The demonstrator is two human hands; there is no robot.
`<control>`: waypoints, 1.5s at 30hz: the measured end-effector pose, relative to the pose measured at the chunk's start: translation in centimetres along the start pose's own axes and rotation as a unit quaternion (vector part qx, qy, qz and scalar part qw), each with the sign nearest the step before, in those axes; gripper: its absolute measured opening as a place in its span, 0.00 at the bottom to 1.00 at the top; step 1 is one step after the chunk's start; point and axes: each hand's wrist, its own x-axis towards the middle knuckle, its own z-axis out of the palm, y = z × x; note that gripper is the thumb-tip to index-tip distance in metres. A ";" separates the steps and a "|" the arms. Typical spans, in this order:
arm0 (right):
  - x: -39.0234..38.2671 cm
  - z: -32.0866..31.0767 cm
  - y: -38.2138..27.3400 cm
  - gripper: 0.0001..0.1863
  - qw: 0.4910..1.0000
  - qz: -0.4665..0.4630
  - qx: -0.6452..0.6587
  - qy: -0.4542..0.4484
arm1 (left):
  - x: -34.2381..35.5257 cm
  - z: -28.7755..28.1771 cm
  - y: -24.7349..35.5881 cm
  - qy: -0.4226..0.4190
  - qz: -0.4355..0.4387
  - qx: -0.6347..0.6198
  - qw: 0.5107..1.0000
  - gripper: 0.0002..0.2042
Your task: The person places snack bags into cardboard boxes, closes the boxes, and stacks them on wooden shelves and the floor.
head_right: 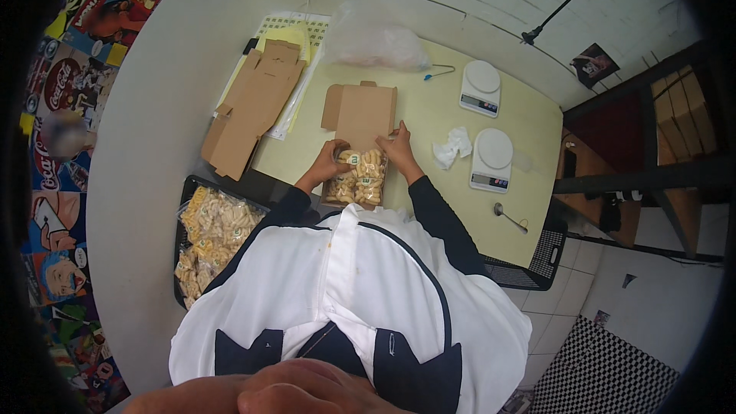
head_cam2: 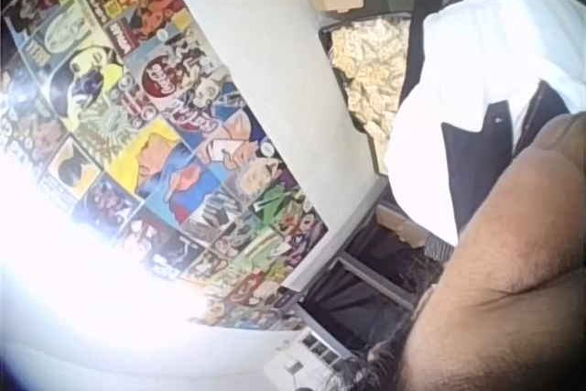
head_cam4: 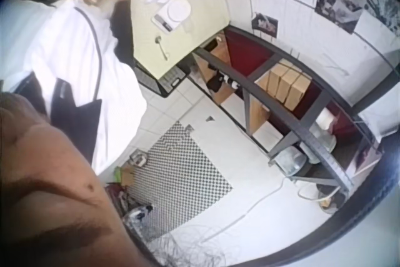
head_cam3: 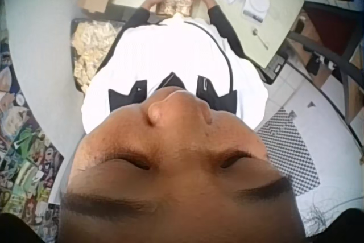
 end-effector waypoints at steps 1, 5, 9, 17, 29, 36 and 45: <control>0.4 -0.1 -0.5 0.35 0.997 0.043 0.040 -0.052 | -0.4 -0.1 -0.5 0.009 0.000 0.000 1.000 0.35; -0.3 -0.7 -2.7 0.19 0.980 0.120 0.114 -0.111 | -1.6 -0.2 -0.2 0.034 -0.003 0.033 0.999 0.35; -1.4 -1.8 -3.5 0.16 0.995 0.047 -0.046 -0.081 | -2.7 0.1 1.3 0.060 -0.003 0.137 0.989 0.35; -5.6 -3.1 -2.9 0.13 0.987 -0.103 -0.103 -0.067 | -4.6 0.5 -0.1 0.158 0.020 0.047 0.986 0.40; -10.0 -2.2 -4.3 0.16 0.989 -0.064 -0.117 -0.067 | -6.3 0.4 -1.0 0.312 -0.002 -0.133 0.941 0.23; -11.3 -2.6 -4.4 0.19 0.975 -0.106 -0.181 -0.071 | -8.9 -0.9 3.7 0.150 -0.151 0.031 0.977 0.13; -11.5 -1.9 -5.7 0.21 0.987 -0.070 -0.124 -0.073 | -6.9 -1.0 1.0 0.201 -0.020 0.088 0.975 0.12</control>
